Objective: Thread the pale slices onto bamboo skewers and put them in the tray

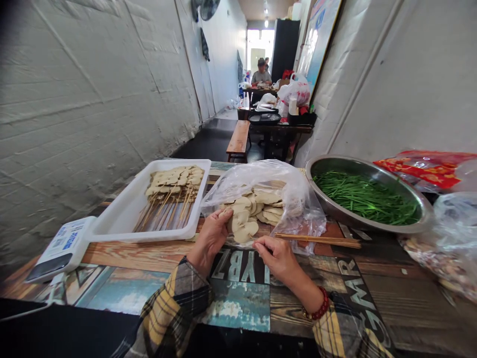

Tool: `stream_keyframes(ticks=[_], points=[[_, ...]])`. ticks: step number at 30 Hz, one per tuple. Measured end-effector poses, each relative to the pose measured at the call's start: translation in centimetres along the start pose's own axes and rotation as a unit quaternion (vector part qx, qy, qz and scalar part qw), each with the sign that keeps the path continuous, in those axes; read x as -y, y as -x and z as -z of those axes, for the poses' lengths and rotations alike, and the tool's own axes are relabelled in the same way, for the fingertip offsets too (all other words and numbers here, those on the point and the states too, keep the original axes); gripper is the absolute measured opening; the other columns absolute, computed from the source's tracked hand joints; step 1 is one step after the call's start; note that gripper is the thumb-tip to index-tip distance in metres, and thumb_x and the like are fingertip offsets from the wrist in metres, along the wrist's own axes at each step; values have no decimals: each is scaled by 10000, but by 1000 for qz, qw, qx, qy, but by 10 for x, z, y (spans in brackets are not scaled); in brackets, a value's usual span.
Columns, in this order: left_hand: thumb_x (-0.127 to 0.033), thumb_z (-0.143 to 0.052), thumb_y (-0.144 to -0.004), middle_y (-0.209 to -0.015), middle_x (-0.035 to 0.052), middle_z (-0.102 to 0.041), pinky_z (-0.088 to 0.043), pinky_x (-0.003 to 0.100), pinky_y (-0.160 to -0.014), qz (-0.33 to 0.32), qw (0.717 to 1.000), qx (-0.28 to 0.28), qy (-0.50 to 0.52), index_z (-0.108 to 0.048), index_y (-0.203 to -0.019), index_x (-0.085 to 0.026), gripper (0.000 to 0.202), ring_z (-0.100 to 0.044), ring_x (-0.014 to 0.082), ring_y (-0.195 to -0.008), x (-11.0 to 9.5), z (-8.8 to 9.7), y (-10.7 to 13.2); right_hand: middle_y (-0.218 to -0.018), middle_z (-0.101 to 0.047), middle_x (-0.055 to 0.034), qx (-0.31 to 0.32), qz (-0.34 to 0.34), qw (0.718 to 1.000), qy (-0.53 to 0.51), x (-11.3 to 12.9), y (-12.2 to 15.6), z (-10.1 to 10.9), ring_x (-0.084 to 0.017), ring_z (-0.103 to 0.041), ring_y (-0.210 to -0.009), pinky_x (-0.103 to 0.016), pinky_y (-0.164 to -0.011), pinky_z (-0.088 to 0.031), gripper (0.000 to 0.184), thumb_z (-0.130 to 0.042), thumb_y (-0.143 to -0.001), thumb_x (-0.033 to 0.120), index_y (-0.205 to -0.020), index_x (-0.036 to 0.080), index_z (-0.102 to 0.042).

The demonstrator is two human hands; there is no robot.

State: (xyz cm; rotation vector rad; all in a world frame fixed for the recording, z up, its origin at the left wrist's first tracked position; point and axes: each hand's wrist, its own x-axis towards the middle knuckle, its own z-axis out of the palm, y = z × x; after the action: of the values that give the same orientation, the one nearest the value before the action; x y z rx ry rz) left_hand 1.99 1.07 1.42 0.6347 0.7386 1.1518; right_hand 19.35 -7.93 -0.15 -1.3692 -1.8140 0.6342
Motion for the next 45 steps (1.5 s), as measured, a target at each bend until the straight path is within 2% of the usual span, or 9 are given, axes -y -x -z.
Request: stream_keyframes(ticks=[6, 12, 18, 23, 26, 32, 39, 45], points=[[-283, -864, -520, -719, 54, -714, -499, 264, -647, 0, 1000, -16, -9, -708, -805, -112, 366, -657, 167, -673, 7, 3, -3, -602, -622, -8, -30, 18, 999, 28, -4, 2, -2, -138, -571, -572, -232, -570, -402, 306, -480, -918, 305, -702, 167, -648], [-268, -863, -531, -735, 42, -710, -494, 251, -626, 6, 1000, -26, -10, -700, -840, -121, 378, -645, 146, -646, 9, 2, -4, -559, -591, 10, -34, 11, 999, 22, -3, 1, -3, -119, -527, -504, -223, -528, -387, 299, -481, -914, 303, -713, 166, -655], [-343, -812, -638, -842, 63, -720, -514, 245, -643, 5, 1000, 26, 15, -679, -936, -138, 386, -670, 167, -740, 3, -7, 5, -503, -544, 30, -63, -7, 998, -10, 3, -3, -3, -110, -496, -453, -215, -496, -378, 298, -462, -910, 300, -760, 155, -675], [-310, -805, -660, -869, 75, -729, -518, 256, -627, 77, 992, 98, 10, -687, -911, -138, 326, -667, 172, -719, 5, -12, 12, -498, -533, 36, -93, -21, 995, -28, 3, -6, -5, -113, -498, -448, -214, -481, -373, 285, -464, -907, 311, -788, 155, -670], [-296, -806, -659, -828, 69, -723, -524, 270, -645, 99, 988, 114, 13, -689, -890, -130, 307, -658, 165, -700, 9, -13, 12, -500, -535, 36, -99, -31, 994, -32, 1, -7, -9, -114, -508, -451, -215, -488, -380, 276, -470, -908, 315, -793, 157, -665], [-263, -811, -642, -798, 42, -721, -511, 237, -669, 39, 996, 66, 55, -692, -869, -129, 289, -650, 141, -694, 11, -13, 9, -485, -534, 38, -94, -23, 995, -23, 5, -9, -19, -119, -515, -446, -219, -497, -393, 271, -472, -915, 319, -808, 162, -666], [-256, -820, -614, -777, 40, -724, -506, 253, -662, 41, 996, 40, 61, -695, -857, -126, 303, -649, 150, -676, 11, -13, 8, -489, -555, 27, -110, -6, 993, 43, 8, -8, -26, -127, -526, -458, -231, -513, -394, 270, -476, -916, 310, -755, 184, -653], [-264, -836, -592, -778, 47, -717, -488, 264, -674, 32, 998, 32, 47, -697, -871, -115, 345, -646, 151, -681, 16, -12, 8, -481, -551, 28, -113, 0, 992, 59, 10, -6, -28, -134, -532, -469, -232, -513, -399, 293, -455, -934, 328, -737, 201, -631]])
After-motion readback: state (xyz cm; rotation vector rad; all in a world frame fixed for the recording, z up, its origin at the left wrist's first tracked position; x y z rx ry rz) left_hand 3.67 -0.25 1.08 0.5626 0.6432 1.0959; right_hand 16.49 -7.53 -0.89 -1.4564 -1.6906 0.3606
